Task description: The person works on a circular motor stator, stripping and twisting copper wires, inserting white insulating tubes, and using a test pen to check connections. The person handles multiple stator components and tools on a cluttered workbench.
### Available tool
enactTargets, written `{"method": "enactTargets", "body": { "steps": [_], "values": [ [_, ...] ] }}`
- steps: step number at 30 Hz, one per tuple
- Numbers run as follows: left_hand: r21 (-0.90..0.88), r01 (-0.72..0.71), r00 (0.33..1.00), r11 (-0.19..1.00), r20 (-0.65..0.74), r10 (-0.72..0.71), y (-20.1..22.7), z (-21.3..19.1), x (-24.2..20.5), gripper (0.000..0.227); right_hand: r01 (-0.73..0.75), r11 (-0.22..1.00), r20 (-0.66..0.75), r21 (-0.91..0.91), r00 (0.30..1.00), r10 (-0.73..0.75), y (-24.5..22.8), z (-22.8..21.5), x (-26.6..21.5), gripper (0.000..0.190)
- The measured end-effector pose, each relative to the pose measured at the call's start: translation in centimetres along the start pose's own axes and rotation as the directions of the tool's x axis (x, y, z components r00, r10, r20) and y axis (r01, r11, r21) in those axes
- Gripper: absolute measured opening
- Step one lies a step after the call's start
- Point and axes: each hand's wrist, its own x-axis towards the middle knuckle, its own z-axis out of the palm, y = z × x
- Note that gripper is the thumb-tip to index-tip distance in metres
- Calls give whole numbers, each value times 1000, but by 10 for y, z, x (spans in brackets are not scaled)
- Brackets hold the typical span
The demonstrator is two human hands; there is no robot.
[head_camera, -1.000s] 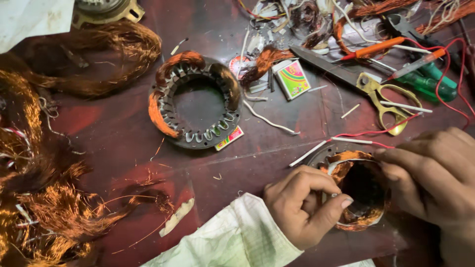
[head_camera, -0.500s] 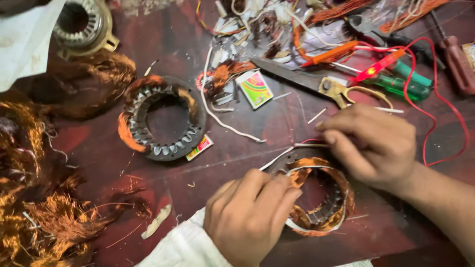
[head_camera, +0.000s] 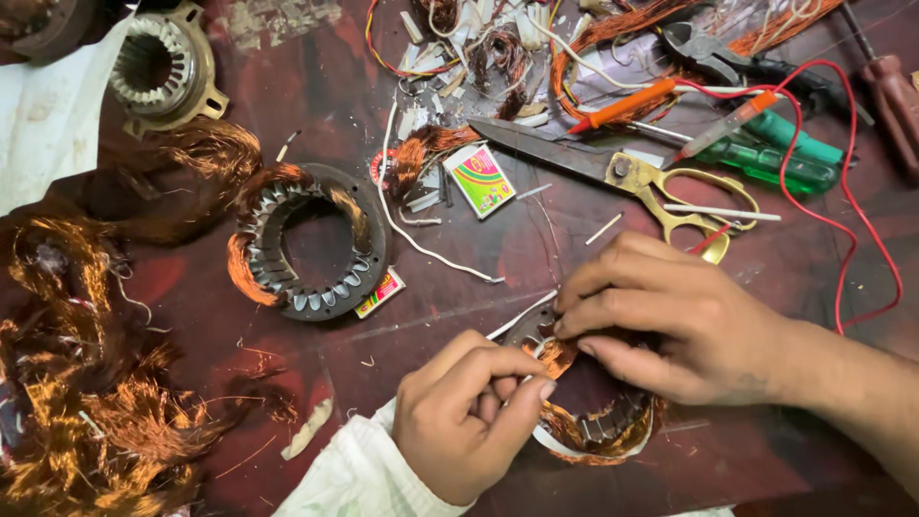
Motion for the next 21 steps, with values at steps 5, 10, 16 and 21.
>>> {"method": "enactTargets", "body": {
  "steps": [5, 10, 16, 21],
  "values": [
    [-31, -30, 1000, 999, 4, 30, -7, -1, -2, 12, -55, 998, -57, -11, 997, 54, 0, 7, 0, 19],
    [-66, -28, 999, 997, 35, 30, -10, -2, -3, 14, -61, 998, -83, -23, 995, 59, 0, 10, 1, 17],
    [-32, -26, 999, 999, 46, 27, -12, -3, -7, 25, -54, 997, -92, -54, 995, 48, -2, 11, 2, 17],
    [-46, -29, 999, 999, -22, 28, -11, 0, -11, 45, -62, 998, -114, 4, 992, 62, -3, 8, 0, 22]
  ]
}}
